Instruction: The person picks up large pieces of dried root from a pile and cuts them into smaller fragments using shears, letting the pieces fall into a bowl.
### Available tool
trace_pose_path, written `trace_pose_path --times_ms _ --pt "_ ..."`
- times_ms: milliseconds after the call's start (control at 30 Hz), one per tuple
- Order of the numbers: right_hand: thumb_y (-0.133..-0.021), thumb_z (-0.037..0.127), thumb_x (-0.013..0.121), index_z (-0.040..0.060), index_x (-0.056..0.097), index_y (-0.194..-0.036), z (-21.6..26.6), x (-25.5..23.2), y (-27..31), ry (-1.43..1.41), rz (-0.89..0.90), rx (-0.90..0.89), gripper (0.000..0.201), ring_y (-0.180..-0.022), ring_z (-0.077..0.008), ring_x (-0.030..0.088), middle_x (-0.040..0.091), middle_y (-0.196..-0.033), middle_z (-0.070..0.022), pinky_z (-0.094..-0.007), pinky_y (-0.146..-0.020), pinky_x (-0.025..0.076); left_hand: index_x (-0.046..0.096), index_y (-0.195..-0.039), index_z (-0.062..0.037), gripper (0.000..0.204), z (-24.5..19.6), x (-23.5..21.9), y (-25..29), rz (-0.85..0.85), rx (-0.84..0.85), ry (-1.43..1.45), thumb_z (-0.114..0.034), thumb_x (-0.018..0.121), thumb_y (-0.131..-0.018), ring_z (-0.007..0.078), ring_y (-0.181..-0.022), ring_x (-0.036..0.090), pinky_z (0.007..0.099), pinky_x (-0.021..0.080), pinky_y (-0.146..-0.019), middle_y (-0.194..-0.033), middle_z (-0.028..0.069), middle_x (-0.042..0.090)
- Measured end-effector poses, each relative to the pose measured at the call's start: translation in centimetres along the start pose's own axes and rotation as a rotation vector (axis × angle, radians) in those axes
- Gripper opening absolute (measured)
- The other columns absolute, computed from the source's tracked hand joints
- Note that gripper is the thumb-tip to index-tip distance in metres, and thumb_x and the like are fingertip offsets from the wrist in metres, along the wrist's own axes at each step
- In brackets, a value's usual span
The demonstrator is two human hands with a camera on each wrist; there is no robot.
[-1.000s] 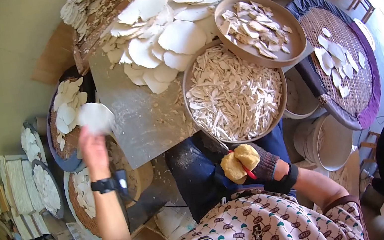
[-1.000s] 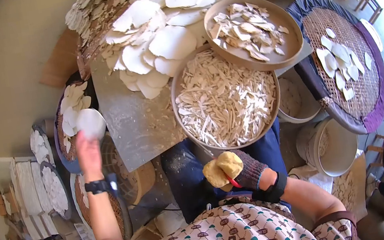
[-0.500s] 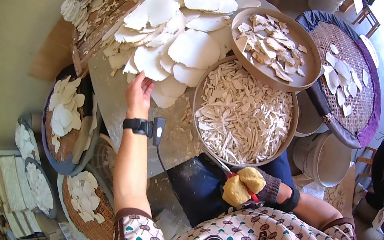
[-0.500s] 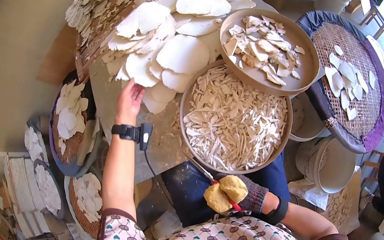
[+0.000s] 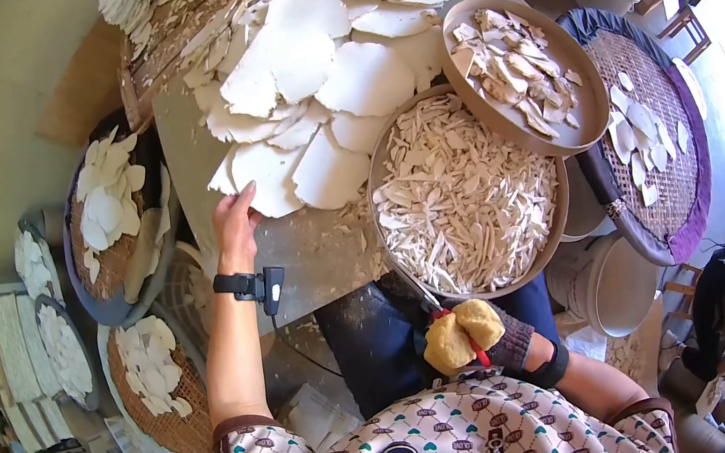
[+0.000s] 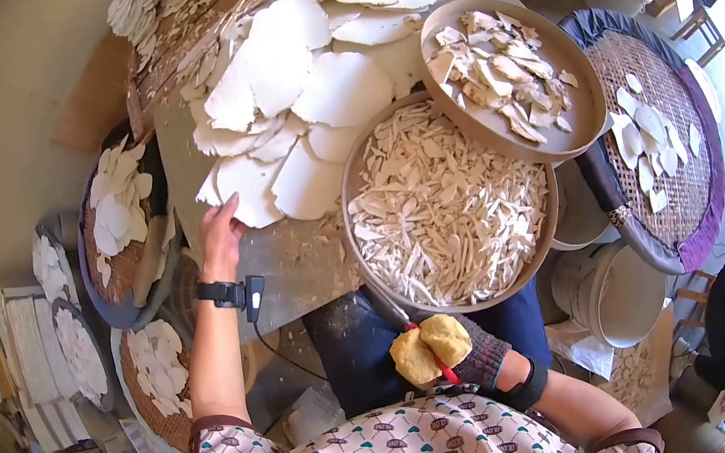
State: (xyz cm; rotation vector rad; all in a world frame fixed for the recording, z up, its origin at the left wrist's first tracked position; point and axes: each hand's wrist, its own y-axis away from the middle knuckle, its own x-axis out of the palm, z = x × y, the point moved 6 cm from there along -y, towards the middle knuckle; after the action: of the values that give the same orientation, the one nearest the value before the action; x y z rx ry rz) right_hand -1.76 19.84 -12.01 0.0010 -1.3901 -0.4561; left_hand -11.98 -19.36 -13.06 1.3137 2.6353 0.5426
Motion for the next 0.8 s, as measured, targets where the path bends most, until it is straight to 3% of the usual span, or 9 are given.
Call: trace_pose_path --times_ms 200,233,333,367,467,533,633,667,800 --pt "-0.089 0.011 0.061 -0.0013 0.061 -0.103 -0.5 -0.5 0.1 0.316 -0.078 -0.059 0.019 -0.092 -0.016 0.063 0.065 -0.102 -0.0094 -0.0302 -0.084 0.052 0.06 -0.101 -0.0027 0.024 -0.6 -3.2 0.7 0.012 -0.037 -0.001 -0.016 0.069 -0.082 0.0149 -0.076 0.063 0.0272 0.051 -0.067 -0.089 0.0048 0.064" --pt "-0.089 0.011 0.061 -0.0013 0.061 -0.103 -0.5 -0.5 0.2 0.298 -0.073 -0.061 0.019 -0.092 -0.016 0.063 0.065 -0.102 -0.0094 -0.0302 -0.084 0.052 0.057 -0.109 0.0003 0.034 -0.5 -3.9 0.3 0.05 -0.068 -0.068 -0.014 0.069 -0.08 0.0203 -0.092 0.06 0.0323 0.05 -0.078 -0.102 0.011 0.061" --pt "-0.09 0.012 0.06 -0.001 0.061 -0.103 -0.5 -1.0 0.5 0.289 -0.064 -0.078 0.018 -0.092 -0.0162 0.063 0.065 -0.101 -0.0094 -0.0301 -0.084 0.052 0.054 -0.116 0.0023 0.046 -3.9 -5.6 0.3 -0.478 0.604 -0.746 -0.012 0.071 -0.076 0.0271 -0.109 0.052 0.0382 0.042 -0.093 -0.118 0.0186 0.052" --pt "-0.09 0.012 0.06 -0.0009 0.061 -0.103 -0.4 -0.9 0.6 0.318 -0.066 -0.083 0.018 -0.092 -0.0162 0.063 0.065 -0.101 -0.0093 -0.0301 -0.084 0.052 0.045 -0.126 0.0014 0.062 -6.8 -2.5 2.8 -0.406 0.752 -0.778 -0.012 0.072 -0.072 0.032 -0.122 0.04 0.0415 0.033 -0.103 -0.132 0.0235 0.04" --pt "-0.09 0.012 0.059 -0.0005 0.06 -0.102 -0.6 -1.0 0.6 0.291 -0.075 -0.057 0.017 -0.092 -0.0164 0.063 0.065 -0.1 -0.0091 -0.0307 -0.083 0.052 0.039 -0.132 -0.0022 0.07 -10.1 4.9 4.5 -0.144 0.96 -1.064 -0.008 0.073 -0.071 0.0337 -0.126 0.039 0.0396 0.031 -0.105 -0.133 0.0256 0.041" --pt "-0.09 0.012 0.059 0.0001 0.06 -0.1 -0.7 -0.9 0.6 0.188 -0.092 -0.014 0.016 -0.092 -0.0166 0.063 0.065 -0.1 -0.009 -0.0311 -0.083 0.051 0.036 -0.136 -0.0062 0.082 -10.3 8.3 3.5 -0.124 1.125 -1.084 -0.018 0.078 -0.067 0.0353 -0.128 0.036 0.0405 0.031 -0.105 -0.136 0.0259 0.038" --pt "-0.088 0.01 0.061 0.0027 0.059 -0.101 -0.3 -0.5 0.8 0.321 -0.087 -0.033 0.015 -0.092 -0.0162 0.062 0.064 -0.101 -0.0087 -0.0309 -0.084 0.05 0.036 -0.137 -0.0082 0.091 -11.6 11.8 1.2 -0.314 1.064 -1.271 -0.029 0.082 -0.061 0.0373 -0.13 0.034 0.0425 0.032 -0.104 -0.137 0.0248 0.037" --pt "-0.087 0.01 0.062 0.0028 0.059 -0.102 -0.4 -0.7 0.9 0.132 -0.096 -0.006 0.017 -0.092 -0.0157 0.062 0.064 -0.101 -0.0085 -0.0308 -0.083 0.05 0.035 -0.136 -0.0078 0.093 -11.5 12.5 0.1 -0.281 1.002 -1.341 -0.032 0.082 -0.059 0.039 -0.128 0.034 0.0443 0.032 -0.103 -0.136 0.025 0.038" --pt "-0.089 0.01 0.057 -0.0058 0.053 -0.113 -1.4 -4.5 1.7 0.273 -0.117 -0.01 0.029 -0.106 -0.0289 0.059 0.059 -0.113 -0.0184 -0.0442 -0.096 0.045 0.036 -0.132 -0.0052 0.094 -10.9 13.2 -2.1 -0.102 0.84 -1.409 -0.034 0.083 -0.055 0.0413 -0.121 0.038 0.0486 0.034 -0.099 -0.129 0.0248 0.042"
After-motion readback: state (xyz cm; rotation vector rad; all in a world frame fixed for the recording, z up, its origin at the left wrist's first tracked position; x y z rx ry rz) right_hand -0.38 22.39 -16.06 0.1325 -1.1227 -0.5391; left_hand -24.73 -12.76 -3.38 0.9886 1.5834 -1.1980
